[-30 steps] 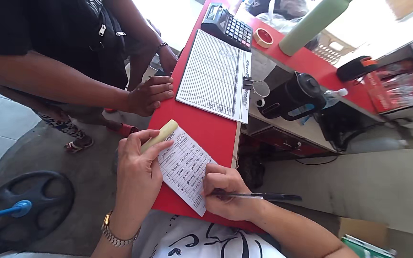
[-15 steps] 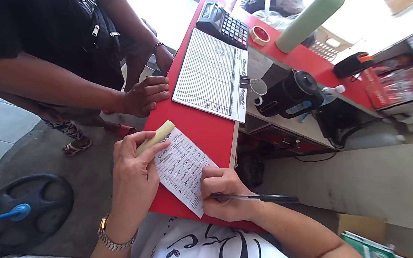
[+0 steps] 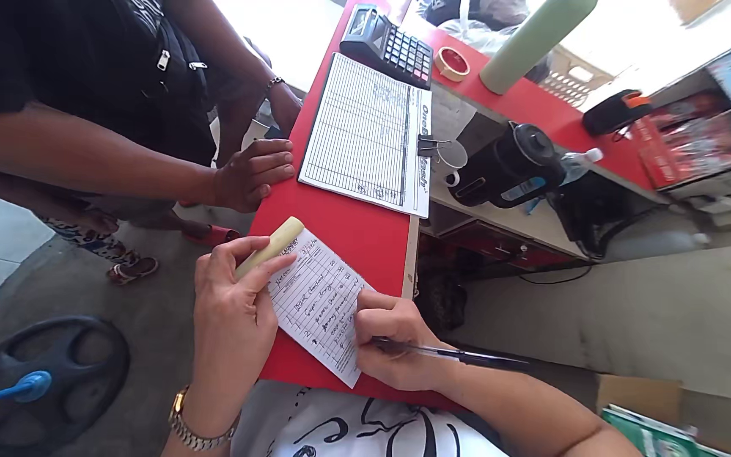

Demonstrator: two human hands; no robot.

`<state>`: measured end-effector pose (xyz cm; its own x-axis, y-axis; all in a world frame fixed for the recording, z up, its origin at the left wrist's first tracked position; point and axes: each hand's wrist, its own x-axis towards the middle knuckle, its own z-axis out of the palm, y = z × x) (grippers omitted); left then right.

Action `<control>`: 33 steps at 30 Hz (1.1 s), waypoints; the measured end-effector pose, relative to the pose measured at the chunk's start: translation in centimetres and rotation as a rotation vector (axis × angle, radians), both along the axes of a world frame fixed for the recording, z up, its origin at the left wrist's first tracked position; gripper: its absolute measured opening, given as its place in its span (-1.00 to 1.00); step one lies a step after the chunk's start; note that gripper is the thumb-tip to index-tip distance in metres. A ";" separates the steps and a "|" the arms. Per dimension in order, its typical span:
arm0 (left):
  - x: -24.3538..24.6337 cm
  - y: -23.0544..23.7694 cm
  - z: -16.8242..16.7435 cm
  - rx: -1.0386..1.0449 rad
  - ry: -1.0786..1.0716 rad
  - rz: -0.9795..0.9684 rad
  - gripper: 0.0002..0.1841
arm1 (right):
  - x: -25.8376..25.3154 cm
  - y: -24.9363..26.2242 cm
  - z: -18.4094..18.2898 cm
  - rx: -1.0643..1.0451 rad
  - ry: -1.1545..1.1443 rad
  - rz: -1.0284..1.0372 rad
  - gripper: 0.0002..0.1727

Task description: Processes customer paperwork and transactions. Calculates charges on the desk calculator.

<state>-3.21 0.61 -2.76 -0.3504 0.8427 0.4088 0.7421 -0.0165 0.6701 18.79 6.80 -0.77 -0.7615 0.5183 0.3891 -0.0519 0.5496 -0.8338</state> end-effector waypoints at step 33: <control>-0.1 0.1 0.1 0.006 -0.005 -0.015 -0.56 | 1.6 2.6 -0.7 -0.134 0.076 -0.260 -0.88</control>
<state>-3.32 0.67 -2.67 -0.3394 0.8457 0.4119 0.7383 -0.0319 0.6737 20.40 9.39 -1.49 -0.5680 0.7427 0.3546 0.0113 0.4379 -0.8990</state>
